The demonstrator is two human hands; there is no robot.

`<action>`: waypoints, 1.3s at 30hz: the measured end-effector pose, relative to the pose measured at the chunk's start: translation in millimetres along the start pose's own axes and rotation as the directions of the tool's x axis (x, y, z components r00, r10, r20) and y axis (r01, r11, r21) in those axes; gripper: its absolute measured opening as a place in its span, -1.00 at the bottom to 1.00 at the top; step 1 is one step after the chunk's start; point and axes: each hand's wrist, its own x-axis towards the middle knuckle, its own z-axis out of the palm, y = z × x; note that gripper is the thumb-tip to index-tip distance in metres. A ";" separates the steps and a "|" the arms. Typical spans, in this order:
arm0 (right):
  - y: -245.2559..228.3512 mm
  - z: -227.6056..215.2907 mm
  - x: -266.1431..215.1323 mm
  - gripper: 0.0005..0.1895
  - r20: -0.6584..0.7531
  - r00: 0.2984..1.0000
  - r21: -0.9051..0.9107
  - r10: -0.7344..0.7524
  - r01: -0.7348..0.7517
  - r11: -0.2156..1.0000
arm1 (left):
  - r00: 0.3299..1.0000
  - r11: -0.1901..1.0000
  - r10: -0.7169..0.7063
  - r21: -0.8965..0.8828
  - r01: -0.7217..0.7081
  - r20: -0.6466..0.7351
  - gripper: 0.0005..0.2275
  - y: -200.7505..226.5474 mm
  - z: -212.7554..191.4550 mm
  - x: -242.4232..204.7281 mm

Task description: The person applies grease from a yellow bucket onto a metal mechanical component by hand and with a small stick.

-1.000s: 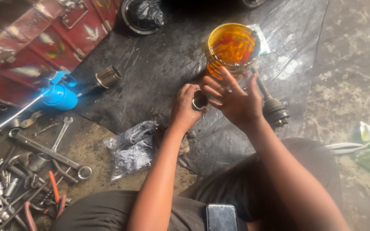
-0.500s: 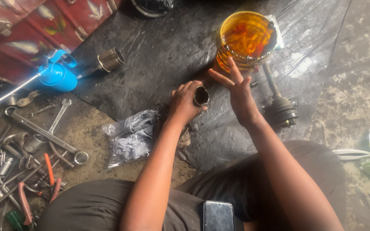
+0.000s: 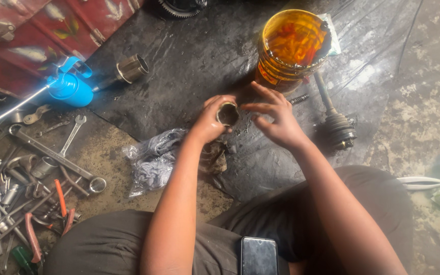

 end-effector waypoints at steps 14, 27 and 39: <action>-0.2 5.9 1.1 -0.57 -0.027 0.997 -0.166 0.069 -0.073 0.983 | 0.990 0.803 -0.117 0.594 0.048 0.077 -0.18 20.4 1.3 -2.5; -7.3 7.7 -1.0 -0.62 -0.025 0.999 -0.065 0.033 -0.035 0.997 | 0.845 0.495 -0.526 0.842 0.214 0.095 -0.66 78.9 -46.3 -71.6; -24.6 52.6 -15.2 -0.13 0.207 0.969 0.963 0.132 -0.225 0.145 | 0.935 0.668 -0.115 -0.723 -0.177 -0.335 -0.59 57.3 68.1 -19.8</action>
